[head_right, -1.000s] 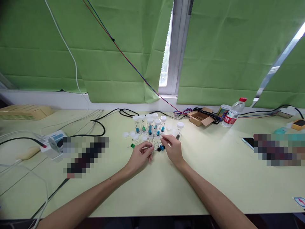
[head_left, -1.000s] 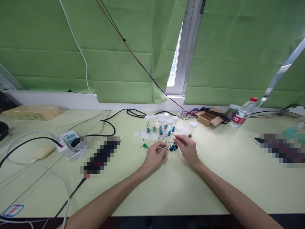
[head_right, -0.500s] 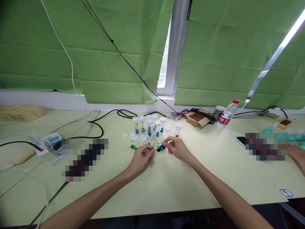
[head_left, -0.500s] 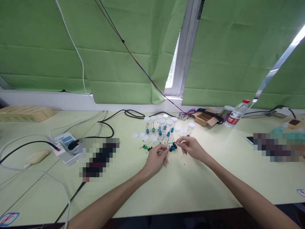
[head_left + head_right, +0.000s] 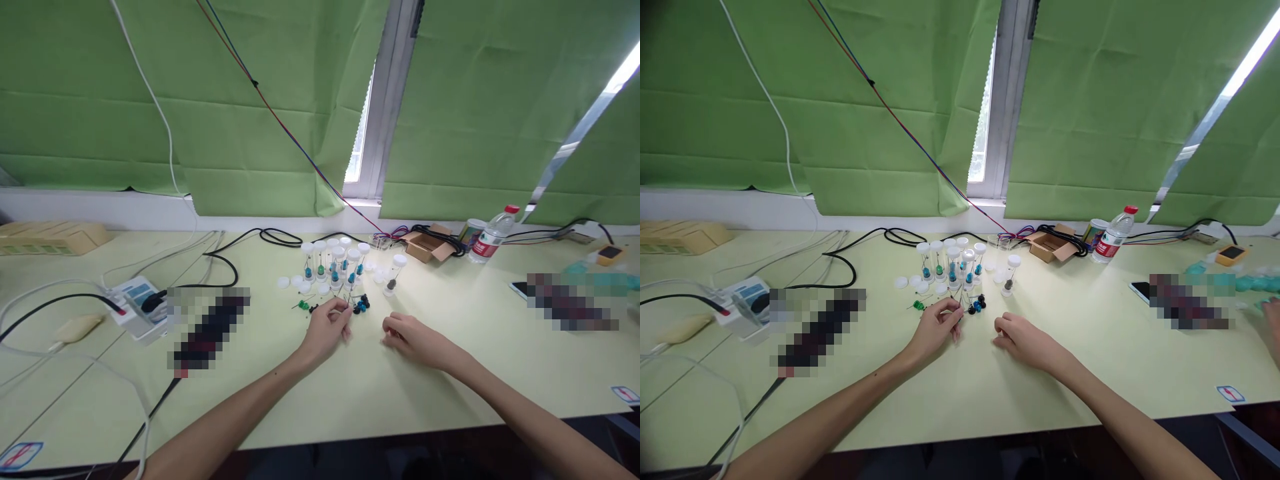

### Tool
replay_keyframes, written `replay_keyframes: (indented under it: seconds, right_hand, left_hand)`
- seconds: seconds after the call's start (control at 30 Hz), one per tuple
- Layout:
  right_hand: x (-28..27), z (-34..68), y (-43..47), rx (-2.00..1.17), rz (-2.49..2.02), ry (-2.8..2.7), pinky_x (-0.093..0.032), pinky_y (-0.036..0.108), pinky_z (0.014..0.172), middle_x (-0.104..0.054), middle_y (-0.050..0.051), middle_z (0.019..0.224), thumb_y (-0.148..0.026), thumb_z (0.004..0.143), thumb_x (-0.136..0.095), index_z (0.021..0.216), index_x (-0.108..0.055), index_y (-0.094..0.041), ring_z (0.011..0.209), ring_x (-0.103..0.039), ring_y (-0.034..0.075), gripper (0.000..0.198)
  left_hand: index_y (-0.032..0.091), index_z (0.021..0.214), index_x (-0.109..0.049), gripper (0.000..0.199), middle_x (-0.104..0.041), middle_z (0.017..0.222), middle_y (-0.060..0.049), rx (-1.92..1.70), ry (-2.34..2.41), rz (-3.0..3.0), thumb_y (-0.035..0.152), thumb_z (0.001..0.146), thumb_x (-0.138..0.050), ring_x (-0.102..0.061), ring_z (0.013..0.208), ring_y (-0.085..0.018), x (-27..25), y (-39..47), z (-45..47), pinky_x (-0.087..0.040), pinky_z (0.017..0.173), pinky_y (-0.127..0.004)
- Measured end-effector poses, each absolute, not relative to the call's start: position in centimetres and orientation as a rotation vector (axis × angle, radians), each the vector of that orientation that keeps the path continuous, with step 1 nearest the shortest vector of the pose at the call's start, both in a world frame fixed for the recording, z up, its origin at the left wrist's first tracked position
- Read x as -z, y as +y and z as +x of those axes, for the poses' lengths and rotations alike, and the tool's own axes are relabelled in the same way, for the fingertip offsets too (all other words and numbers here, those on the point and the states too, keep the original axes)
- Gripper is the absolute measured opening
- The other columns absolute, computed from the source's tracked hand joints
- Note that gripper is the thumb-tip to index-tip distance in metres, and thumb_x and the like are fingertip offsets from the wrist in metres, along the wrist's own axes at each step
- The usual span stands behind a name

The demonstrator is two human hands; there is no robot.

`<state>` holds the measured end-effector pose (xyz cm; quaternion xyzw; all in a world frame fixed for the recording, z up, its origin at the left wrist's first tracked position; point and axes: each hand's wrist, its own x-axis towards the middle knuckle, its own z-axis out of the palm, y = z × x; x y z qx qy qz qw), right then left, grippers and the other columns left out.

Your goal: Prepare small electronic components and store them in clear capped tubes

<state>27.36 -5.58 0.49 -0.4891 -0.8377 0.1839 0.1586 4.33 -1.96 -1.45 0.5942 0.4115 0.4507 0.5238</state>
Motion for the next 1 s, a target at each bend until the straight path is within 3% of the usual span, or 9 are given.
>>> replay_keyframes:
  seconds: [0.2,0.27,0.37,0.5,0.63,0.77,1.0]
  right_hand:
    - [1.7,26.3,-6.2,-0.029,-1.422,-2.599,-0.041,0.030,0.062,-0.054,0.005,0.086,-0.016,0.097,-0.041,0.084,-0.048,-0.019,0.068,-0.053,0.018,0.015]
    - [2.3,26.0,-6.3,0.110,-1.398,-2.670,-0.039,0.030,0.061,-0.055,0.007,0.086,-0.002,0.090,-0.038,0.086,-0.049,-0.019,0.071,-0.053,0.020,0.021]
    - [2.6,25.6,-6.4,0.187,-1.414,-2.717,-0.039,0.031,0.060,-0.055,0.008,0.086,0.003,0.083,-0.039,0.086,-0.050,-0.018,0.071,-0.052,0.022,0.024]
    - [2.0,24.9,-5.6,0.057,-1.411,-2.680,-0.040,0.032,0.061,-0.056,0.008,0.082,-0.002,0.086,-0.038,0.081,-0.047,-0.019,0.070,-0.053,0.022,0.020]
    - [0.3,23.4,-3.5,-0.337,-1.308,-2.386,-0.042,0.030,0.062,-0.053,0.003,0.077,-0.017,0.097,-0.033,0.078,-0.041,-0.022,0.066,-0.052,0.017,0.021]
    - [-1.2,21.1,-0.8,-0.482,-1.265,-2.100,-0.037,0.028,0.056,-0.047,-0.002,0.066,-0.025,0.097,-0.035,0.071,-0.035,-0.023,0.059,-0.044,0.016,0.026]
    - [0.2,18.9,0.4,-0.584,-1.133,-1.953,-0.036,0.026,0.056,-0.048,-0.003,0.067,-0.026,0.097,-0.037,0.072,-0.039,-0.022,0.059,-0.045,0.014,0.025]
  left_hand:
    - [0.016,0.079,-0.059,0.031,-0.057,0.072,0.001,-1.088,0.971,1.337,0.047,0.079,-0.065,-0.059,0.050,-0.012,1.4,-1.5,4.4,-0.048,0.045,-0.023]
    - [0.015,0.078,-0.058,0.033,-0.057,0.074,-0.001,-1.061,0.966,1.250,0.048,0.077,-0.067,-0.060,0.051,-0.012,1.4,-1.3,4.4,-0.049,0.045,-0.024]
    - [0.014,0.078,-0.059,0.034,-0.058,0.075,-0.002,-1.028,0.927,1.114,0.048,0.078,-0.067,-0.060,0.053,-0.011,1.4,-1.0,4.2,-0.051,0.047,-0.024]
    - [0.014,0.080,-0.059,0.034,-0.059,0.074,-0.003,-1.015,0.870,0.968,0.047,0.081,-0.065,-0.060,0.054,-0.011,1.6,-0.8,4.0,-0.052,0.047,-0.023]
    - [0.014,0.081,-0.059,0.031,-0.060,0.072,-0.003,-1.002,0.850,0.913,0.045,0.082,-0.065,-0.061,0.053,-0.011,1.6,-0.7,3.9,-0.052,0.047,-0.022]
    - [0.013,0.082,-0.059,0.029,-0.060,0.071,-0.003,-0.993,0.862,0.902,0.042,0.084,-0.064,-0.061,0.052,-0.011,1.6,-0.7,3.9,-0.052,0.047,-0.022]
    - [0.014,0.078,-0.059,0.027,-0.059,0.069,-0.002,-1.016,0.893,0.901,0.040,0.082,-0.065,-0.061,0.050,-0.010,1.5,-0.7,3.6,-0.051,0.046,-0.022]
